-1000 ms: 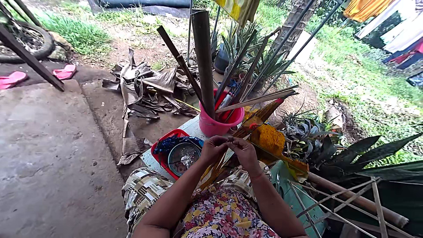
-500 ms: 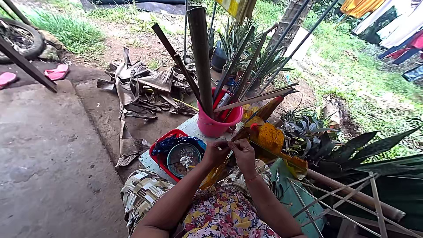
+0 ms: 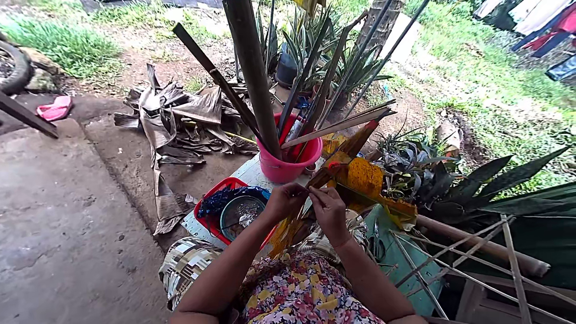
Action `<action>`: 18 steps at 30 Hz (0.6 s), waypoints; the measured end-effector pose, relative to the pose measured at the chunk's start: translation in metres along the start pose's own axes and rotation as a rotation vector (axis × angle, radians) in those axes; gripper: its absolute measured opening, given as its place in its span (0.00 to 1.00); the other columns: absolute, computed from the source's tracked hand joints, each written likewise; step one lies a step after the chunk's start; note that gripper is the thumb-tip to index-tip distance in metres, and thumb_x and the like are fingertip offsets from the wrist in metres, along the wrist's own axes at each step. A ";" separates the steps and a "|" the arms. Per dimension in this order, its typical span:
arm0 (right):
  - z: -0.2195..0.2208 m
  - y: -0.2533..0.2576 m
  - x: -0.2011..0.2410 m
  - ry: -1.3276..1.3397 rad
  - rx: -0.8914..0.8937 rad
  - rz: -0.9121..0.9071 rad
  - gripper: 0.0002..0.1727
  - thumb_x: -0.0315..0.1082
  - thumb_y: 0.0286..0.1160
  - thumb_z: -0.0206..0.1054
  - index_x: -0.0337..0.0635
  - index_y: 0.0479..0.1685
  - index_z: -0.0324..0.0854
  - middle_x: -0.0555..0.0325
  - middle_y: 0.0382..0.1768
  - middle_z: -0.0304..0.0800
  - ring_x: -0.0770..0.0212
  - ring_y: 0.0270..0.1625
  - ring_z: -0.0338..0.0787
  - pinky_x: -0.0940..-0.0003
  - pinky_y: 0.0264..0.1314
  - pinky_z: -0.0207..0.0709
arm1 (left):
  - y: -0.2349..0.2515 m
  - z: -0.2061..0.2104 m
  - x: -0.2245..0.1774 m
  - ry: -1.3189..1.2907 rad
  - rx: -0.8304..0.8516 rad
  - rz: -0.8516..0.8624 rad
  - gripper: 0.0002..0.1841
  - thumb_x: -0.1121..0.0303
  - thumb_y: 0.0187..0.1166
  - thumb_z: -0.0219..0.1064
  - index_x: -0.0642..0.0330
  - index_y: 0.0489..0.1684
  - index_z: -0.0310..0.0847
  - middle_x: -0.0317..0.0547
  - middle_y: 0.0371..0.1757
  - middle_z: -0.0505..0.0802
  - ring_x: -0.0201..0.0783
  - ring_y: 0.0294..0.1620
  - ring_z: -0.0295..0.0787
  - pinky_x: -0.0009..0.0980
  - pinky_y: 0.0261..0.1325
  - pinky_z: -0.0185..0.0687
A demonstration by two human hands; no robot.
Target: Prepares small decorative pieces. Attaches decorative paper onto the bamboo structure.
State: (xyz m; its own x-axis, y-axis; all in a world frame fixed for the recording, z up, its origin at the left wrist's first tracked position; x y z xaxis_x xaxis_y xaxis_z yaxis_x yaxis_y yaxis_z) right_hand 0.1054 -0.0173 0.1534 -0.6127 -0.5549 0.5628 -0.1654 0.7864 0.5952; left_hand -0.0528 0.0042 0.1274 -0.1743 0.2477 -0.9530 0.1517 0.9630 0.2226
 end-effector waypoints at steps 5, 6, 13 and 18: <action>0.000 -0.002 -0.001 0.012 0.045 0.036 0.08 0.29 0.77 0.69 0.38 0.45 0.94 0.50 0.45 0.91 0.65 0.47 0.92 0.75 0.53 0.87 | 0.010 -0.005 0.002 -0.276 0.094 -0.218 0.02 0.81 0.76 0.71 0.68 0.39 0.87 0.41 0.33 0.94 0.29 0.34 0.90 0.28 0.47 0.88; 0.001 -0.002 0.000 0.021 0.071 0.040 0.08 0.29 0.78 0.69 0.38 0.45 0.93 0.50 0.45 0.91 0.63 0.48 0.92 0.73 0.55 0.87 | 0.011 -0.006 0.003 -0.298 0.103 -0.248 0.02 0.82 0.74 0.71 0.67 0.38 0.86 0.41 0.32 0.94 0.28 0.34 0.90 0.28 0.46 0.87; 0.007 -0.005 -0.001 0.080 0.202 0.013 0.08 0.28 0.78 0.68 0.37 0.44 0.93 0.47 0.50 0.93 0.58 0.58 0.92 0.68 0.63 0.86 | 0.013 -0.006 0.015 -0.464 0.061 -0.456 0.07 0.86 0.70 0.72 0.67 0.29 0.82 0.44 0.32 0.94 0.33 0.34 0.92 0.31 0.46 0.89; 0.010 -0.004 -0.002 -0.026 0.260 -0.078 0.08 0.30 0.76 0.69 0.42 0.40 0.95 0.54 0.45 0.95 0.55 0.61 0.91 0.59 0.71 0.81 | 0.013 -0.001 0.022 -0.541 0.047 -0.504 0.07 0.87 0.71 0.69 0.66 0.28 0.80 0.46 0.33 0.95 0.36 0.34 0.93 0.33 0.47 0.90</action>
State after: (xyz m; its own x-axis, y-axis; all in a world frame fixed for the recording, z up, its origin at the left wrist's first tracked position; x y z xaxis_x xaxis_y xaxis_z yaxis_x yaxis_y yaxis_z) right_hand 0.0994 -0.0171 0.1441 -0.6093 -0.6118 0.5045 -0.4032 0.7868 0.4672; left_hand -0.0559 0.0220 0.1097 0.2683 -0.3215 -0.9081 0.2233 0.9377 -0.2661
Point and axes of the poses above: each hand's wrist, its own y-axis towards the middle knuckle, its own z-axis out of the palm, x = y × z, the point moved 5 cm from there along y, towards the middle knuckle
